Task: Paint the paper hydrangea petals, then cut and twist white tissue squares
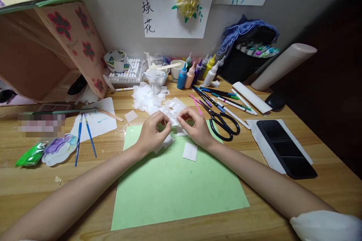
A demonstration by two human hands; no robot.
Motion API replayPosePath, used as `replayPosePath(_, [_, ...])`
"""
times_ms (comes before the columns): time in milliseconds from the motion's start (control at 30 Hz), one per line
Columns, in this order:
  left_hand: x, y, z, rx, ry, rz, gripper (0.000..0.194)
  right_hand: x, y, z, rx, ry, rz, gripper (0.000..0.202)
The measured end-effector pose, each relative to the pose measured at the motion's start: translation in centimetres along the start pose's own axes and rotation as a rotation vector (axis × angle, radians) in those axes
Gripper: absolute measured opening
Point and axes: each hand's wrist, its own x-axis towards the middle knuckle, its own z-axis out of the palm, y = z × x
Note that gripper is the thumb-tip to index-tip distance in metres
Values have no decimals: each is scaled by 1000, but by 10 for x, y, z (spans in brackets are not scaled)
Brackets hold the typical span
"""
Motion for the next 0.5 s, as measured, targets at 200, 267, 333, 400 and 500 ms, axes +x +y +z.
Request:
replayPosePath(200, [2, 0, -2, -39, 42, -47, 13, 8, 15, 0, 242, 106, 206, 20])
replayPosePath(267, [2, -1, -2, -51, 50, -71, 14, 10, 22, -1, 246, 158, 255, 21])
replayPosePath(333, [2, -2, -2, -61, 54, -91, 15, 11, 26, -1, 223, 233, 284, 19])
replayPosePath(400, [2, -3, -2, -71, 52, -106, 15, 9, 25, -2, 143, 324, 252, 17])
replayPosePath(500, [2, -5, 0, -91, 41, -123, 16, 5, 14, -2, -62, 299, 104, 19])
